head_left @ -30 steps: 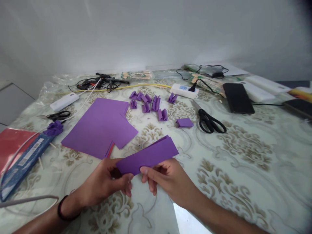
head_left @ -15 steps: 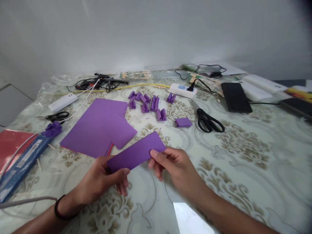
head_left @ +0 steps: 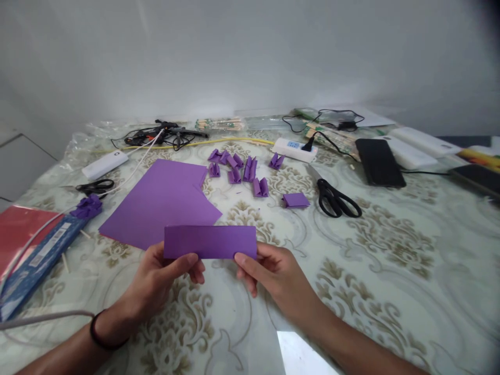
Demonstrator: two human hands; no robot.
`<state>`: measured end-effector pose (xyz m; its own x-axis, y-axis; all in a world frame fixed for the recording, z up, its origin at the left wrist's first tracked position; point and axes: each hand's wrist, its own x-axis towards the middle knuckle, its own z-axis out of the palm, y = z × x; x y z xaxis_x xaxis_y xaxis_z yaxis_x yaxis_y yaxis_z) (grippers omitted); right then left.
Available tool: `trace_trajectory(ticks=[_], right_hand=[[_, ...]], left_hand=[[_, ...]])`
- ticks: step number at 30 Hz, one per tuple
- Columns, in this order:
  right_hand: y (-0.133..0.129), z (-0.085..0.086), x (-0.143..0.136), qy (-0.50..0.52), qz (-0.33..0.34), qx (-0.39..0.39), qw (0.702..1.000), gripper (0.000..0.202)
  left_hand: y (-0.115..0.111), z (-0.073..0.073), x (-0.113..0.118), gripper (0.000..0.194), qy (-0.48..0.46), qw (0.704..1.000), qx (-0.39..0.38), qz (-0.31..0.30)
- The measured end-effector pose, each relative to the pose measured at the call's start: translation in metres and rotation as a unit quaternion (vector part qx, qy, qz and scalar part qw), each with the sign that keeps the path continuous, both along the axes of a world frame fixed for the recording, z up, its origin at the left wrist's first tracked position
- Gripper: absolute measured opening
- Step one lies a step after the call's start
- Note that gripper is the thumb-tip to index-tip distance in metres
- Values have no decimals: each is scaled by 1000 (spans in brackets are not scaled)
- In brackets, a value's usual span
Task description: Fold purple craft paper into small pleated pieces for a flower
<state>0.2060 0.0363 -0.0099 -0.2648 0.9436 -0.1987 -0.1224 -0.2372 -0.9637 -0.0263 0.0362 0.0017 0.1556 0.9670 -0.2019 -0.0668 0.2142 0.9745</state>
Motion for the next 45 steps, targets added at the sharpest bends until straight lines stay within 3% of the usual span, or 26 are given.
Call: trace_trajectory(ticks=[7, 22, 31, 38, 45], right_hand=[[-5, -1, -2, 4, 11, -15, 1000, 43], [-2, -3, 1, 13, -19, -6, 1000, 47], [-17, -19, -11, 55, 62, -37, 996, 54], [-28, -21, -8, -35, 135, -51, 989, 63], [-21, -11, -3, 14, 95, -40, 995, 52]], left_hand=[[-5, -13, -5, 28, 39, 998, -24, -45], [-7, -11, -7, 47, 80, 995, 6, -62], [-16, 0, 13, 50, 20, 995, -25, -98], [-20, 0, 18, 50, -2, 987, -65, -149], [-18, 1, 14, 52, 1, 987, -95, -132]])
